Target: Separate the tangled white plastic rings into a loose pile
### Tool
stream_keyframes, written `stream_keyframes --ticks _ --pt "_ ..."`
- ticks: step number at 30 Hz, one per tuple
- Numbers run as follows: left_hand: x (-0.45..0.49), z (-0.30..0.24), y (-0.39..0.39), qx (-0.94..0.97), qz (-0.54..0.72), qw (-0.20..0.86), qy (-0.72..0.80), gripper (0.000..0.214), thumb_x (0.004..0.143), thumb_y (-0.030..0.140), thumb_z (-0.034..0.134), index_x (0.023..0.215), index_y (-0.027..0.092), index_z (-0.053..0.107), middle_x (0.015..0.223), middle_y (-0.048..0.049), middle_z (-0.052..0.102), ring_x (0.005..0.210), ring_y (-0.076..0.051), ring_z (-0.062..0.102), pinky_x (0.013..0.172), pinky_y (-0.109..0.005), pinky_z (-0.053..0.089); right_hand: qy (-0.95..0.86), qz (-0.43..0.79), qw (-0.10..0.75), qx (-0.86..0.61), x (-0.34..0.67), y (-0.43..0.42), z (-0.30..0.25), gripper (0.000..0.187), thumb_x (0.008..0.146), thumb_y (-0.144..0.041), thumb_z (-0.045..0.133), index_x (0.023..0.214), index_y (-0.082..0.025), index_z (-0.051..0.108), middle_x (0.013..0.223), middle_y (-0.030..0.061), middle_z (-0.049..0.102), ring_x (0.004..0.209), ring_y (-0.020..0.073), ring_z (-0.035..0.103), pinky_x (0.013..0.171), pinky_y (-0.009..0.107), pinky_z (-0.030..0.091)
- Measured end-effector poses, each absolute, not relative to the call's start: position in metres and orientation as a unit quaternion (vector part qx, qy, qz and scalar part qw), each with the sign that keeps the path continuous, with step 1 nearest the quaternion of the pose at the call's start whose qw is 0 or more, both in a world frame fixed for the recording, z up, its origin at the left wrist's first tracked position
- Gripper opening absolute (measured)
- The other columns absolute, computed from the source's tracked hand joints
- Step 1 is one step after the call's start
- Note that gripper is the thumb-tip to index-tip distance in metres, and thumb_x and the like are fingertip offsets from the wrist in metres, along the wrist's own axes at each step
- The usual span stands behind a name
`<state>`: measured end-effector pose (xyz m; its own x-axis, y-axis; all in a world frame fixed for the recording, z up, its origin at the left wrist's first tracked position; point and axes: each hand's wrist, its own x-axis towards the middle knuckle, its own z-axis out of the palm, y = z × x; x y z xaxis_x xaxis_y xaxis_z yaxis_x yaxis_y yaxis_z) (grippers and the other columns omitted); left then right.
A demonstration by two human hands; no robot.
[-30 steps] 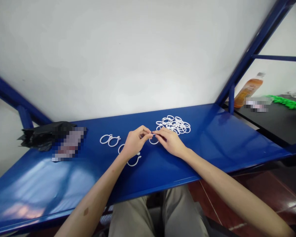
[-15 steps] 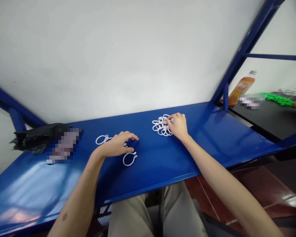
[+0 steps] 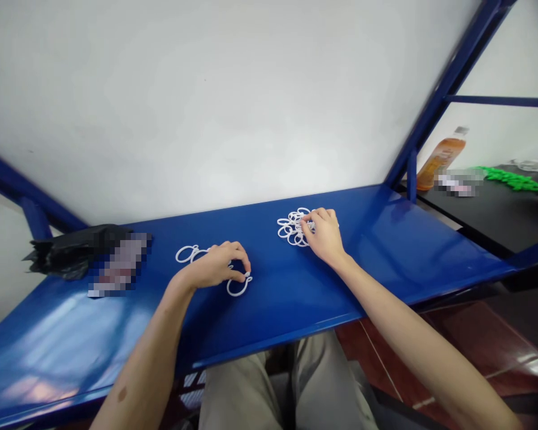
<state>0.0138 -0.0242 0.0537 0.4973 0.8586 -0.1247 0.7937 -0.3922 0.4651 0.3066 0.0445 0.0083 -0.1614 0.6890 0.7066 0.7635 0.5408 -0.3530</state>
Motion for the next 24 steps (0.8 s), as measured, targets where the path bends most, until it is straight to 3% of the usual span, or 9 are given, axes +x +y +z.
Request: stream_keyframes --ticks 3,7,9,12,15,20,24 --pt "0.029 0.044 -0.021 0.819 0.134 0.197 0.522 0.014 0.082 0.039 0.063 0.077 0.027 0.069 0.089 -0.0024 0.071 0.089 -0.022 0.063 0.081 -0.034 0.046 -0.815 0.011 0.409 -0.411 0.294 0.029 0.013 0.016 0.098 -0.029 0.055 0.089 -0.022 0.065 0.092 0.0084 0.068 0.095 0.0268 0.058 0.091 0.045 0.047" --pt "0.055 0.032 -0.021 0.753 0.293 0.157 0.568 0.018 0.087 0.039 0.057 0.078 0.024 0.058 0.066 0.0016 0.065 0.062 -0.016 0.059 0.062 -0.028 0.044 -0.865 0.147 0.346 -0.333 0.276 0.009 0.011 0.022 0.095 -0.036 0.063 0.110 -0.021 0.059 0.094 0.0056 0.071 0.089 0.0221 0.066 0.082 0.037 0.052" --pt "0.067 0.030 -0.023 0.723 0.367 0.162 0.562 0.019 0.088 0.040 0.058 0.079 0.024 0.055 0.070 0.0017 0.069 0.064 -0.015 0.063 0.063 -0.026 0.045 -0.854 0.200 0.344 -0.335 0.270 0.004 0.007 0.026 0.095 -0.033 0.062 0.117 -0.021 0.054 0.091 0.0038 0.072 0.081 0.0197 0.069 0.075 0.033 0.053" --pt "0.079 0.028 -0.025 0.693 0.419 0.211 0.547 0.017 0.089 0.040 0.061 0.087 0.024 0.056 0.076 0.0017 0.074 0.070 -0.016 0.069 0.068 -0.026 0.048 -0.819 0.235 0.394 -0.346 0.269 0.006 0.002 0.016 0.098 -0.028 0.056 0.112 -0.021 0.055 0.088 0.0026 0.073 0.077 0.0174 0.071 0.071 0.030 0.053" --pt "0.084 0.026 -0.027 0.682 0.423 0.267 0.533 0.017 0.091 0.040 0.058 0.096 0.024 0.059 0.077 0.0020 0.076 0.069 -0.016 0.070 0.067 -0.026 0.049 -0.809 0.225 0.426 -0.337 0.271 0.010 0.001 0.008 0.100 -0.029 0.054 0.101 -0.022 0.059 0.089 0.0029 0.074 0.078 0.0170 0.071 0.072 0.029 0.053" --pt "0.081 0.025 -0.030 0.690 0.411 0.283 0.524 0.008 0.089 0.028 0.056 0.083 0.023 0.058 0.078 0.0026 0.076 0.073 -0.016 0.070 0.069 -0.026 0.049 -0.856 0.135 0.407 -0.289 0.275 0.009 0.002 0.018 0.102 -0.028 0.049 0.091 -0.022 0.063 0.089 0.0057 0.072 0.082 0.0186 0.068 0.075 0.031 0.053" --pt "0.077 0.025 -0.031 0.714 0.397 0.290 0.498 0.007 0.083 0.019 0.060 0.085 0.023 0.065 0.076 0.0036 0.075 0.074 -0.015 0.069 0.073 -0.026 0.049 -0.890 0.093 0.374 -0.243 0.281 0.008 0.000 0.022 0.103 -0.024 0.046 0.092 -0.020 0.064 0.084 0.0065 0.068 0.077 0.0177 0.062 0.071 0.030 0.051"
